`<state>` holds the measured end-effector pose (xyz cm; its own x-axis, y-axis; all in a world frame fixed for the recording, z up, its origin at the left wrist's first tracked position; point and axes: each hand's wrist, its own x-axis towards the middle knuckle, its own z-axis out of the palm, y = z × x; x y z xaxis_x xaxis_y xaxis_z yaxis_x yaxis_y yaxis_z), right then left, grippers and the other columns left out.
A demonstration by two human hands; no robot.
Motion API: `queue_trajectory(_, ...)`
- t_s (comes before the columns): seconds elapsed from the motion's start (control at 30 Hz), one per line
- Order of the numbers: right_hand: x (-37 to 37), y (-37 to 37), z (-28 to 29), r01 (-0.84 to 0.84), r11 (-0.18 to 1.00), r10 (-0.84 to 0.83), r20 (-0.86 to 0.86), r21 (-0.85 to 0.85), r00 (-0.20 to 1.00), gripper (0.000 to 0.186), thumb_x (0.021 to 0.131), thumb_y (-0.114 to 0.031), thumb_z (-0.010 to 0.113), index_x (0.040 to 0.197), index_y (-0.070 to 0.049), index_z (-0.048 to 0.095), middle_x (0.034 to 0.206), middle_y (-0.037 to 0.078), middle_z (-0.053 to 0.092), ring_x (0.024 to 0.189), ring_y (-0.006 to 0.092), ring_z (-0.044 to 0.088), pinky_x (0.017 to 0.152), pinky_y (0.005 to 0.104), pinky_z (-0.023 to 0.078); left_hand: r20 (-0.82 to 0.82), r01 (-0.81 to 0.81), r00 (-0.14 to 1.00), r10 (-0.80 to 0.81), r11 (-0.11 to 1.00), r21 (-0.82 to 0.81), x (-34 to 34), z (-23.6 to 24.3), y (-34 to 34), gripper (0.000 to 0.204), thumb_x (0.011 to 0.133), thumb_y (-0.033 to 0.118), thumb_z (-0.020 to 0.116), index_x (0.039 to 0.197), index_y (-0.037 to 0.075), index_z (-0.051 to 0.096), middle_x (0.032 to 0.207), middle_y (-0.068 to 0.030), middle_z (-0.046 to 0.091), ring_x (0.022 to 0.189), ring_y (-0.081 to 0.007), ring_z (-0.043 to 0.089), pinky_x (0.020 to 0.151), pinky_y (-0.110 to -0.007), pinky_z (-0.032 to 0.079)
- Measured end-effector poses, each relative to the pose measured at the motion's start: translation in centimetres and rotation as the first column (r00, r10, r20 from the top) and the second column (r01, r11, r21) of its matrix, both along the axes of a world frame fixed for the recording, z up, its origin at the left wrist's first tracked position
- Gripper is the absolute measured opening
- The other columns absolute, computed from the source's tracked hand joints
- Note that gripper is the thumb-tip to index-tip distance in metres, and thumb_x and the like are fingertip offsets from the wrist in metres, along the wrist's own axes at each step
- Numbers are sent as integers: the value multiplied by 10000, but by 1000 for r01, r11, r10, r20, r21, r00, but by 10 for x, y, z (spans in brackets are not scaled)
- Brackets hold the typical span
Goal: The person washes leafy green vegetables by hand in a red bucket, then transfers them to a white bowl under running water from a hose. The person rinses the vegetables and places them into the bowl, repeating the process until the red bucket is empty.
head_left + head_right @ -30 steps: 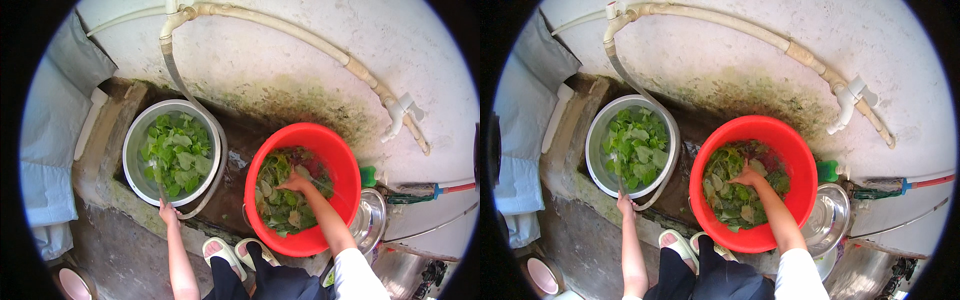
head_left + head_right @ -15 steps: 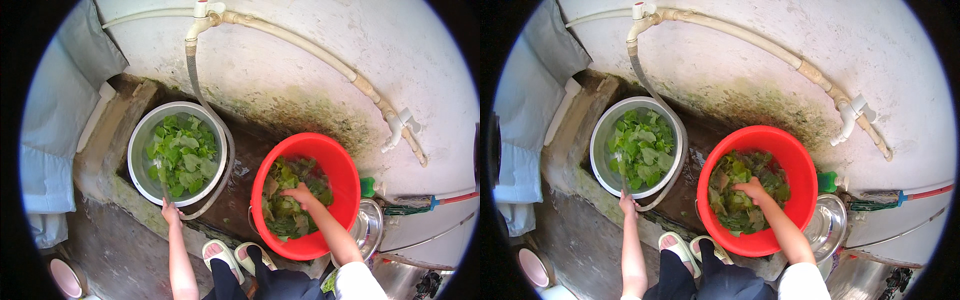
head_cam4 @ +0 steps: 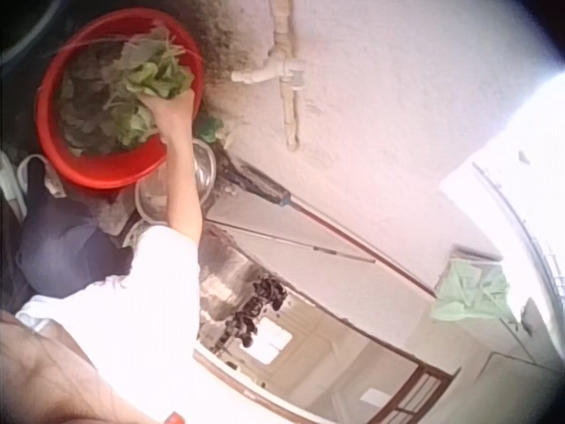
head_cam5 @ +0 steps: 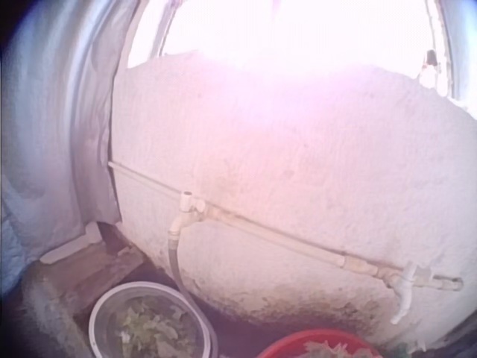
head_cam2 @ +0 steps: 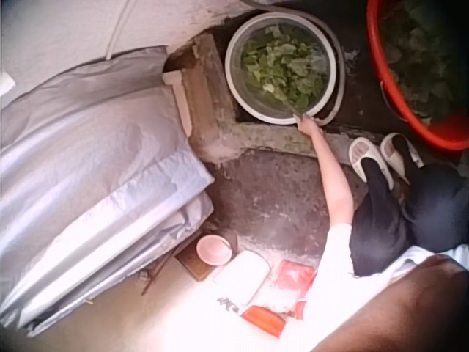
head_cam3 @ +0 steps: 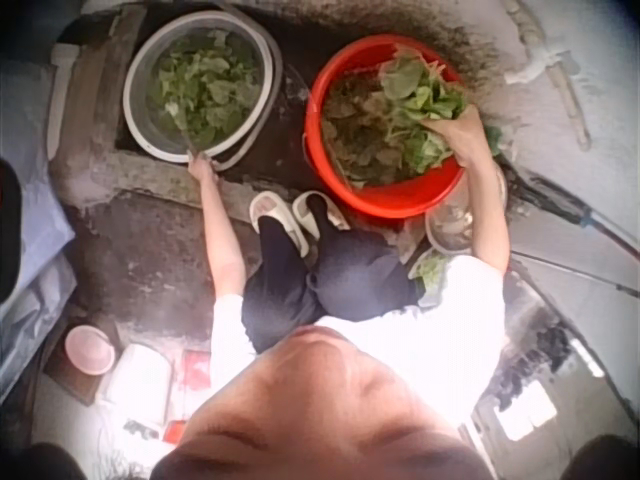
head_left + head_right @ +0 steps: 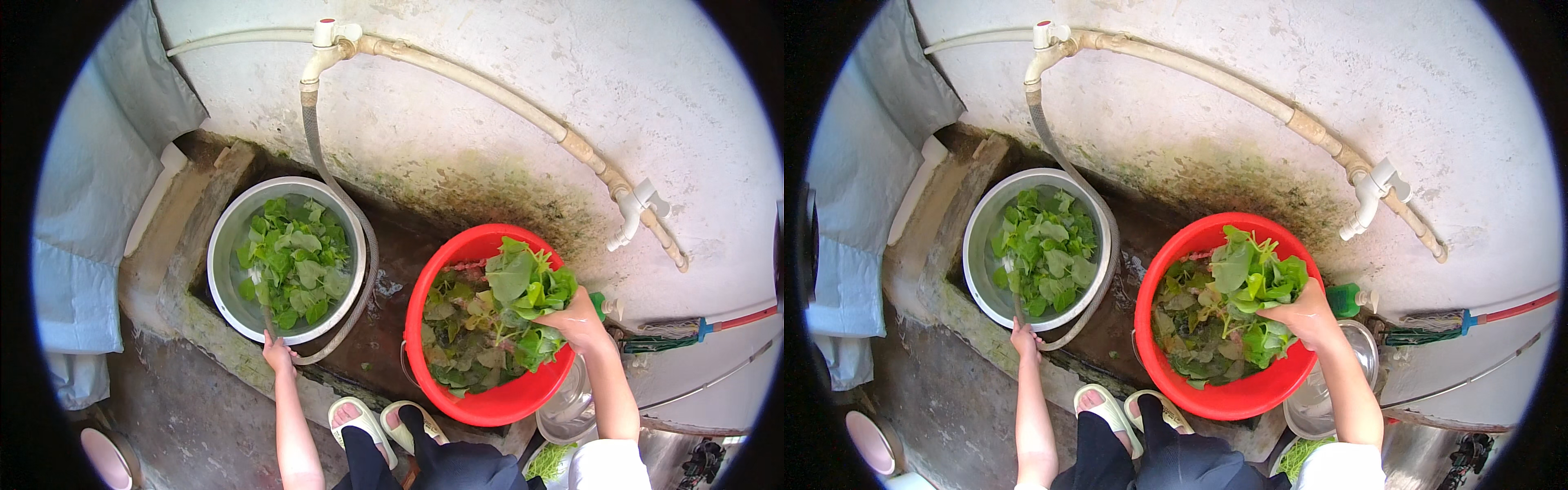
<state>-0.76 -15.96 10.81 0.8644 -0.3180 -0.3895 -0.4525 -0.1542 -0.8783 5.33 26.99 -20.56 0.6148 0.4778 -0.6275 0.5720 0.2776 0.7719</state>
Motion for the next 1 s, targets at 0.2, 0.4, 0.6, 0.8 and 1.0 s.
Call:
queue_trajectory(0.2,0,4,21,-19,994,17,-22,-103,1000,458,591,17,710,1014,30,535,957,60,608,838,123,554,787,275,439,-15,-14,1000,14,1000,1,0,3,-3,570,813,2,411,1351,134,277,496,11,378,351,-108,346,333,-259,364)
queue_trajectory(0.4,13,13,24,-37,993,42,42,-112,998,421,592,24,701,987,30,554,924,50,611,815,110,548,770,263,436,-29,-22,999,22,1000,-7,2,8,-11,568,805,15,407,1347,140,290,491,11,373,343,-108,353,320,-263,364)
queue_trajectory(0.6,84,81,31,-301,941,329,202,-156,922,351,621,-32,661,948,-3,536,872,51,603,794,119,547,748,290,446,-13,-23,1000,23,1000,18,-1,8,2,563,807,15,418,1344,125,290,488,7,387,333,-110,366,320,-265,371)
queue_trajectory(0.8,193,187,-31,-669,716,690,62,-198,721,739,593,-309,758,1183,-8,428,1136,205,490,1018,259,508,881,343,404,0,1,1000,-1,999,-40,0,10,-13,588,795,-10,400,1354,112,263,482,4,387,329,-115,367,332,-269,368)
queue_trajectory(1.0,216,221,-122,-571,792,587,10,-215,810,816,611,-431,728,1219,2,398,1201,266,422,1066,311,479,887,363,398,-7,-3,1000,3,999,-33,-1,9,-8,599,792,4,405,1358,122,251,480,2,383,334,-123,371,335,-280,375)
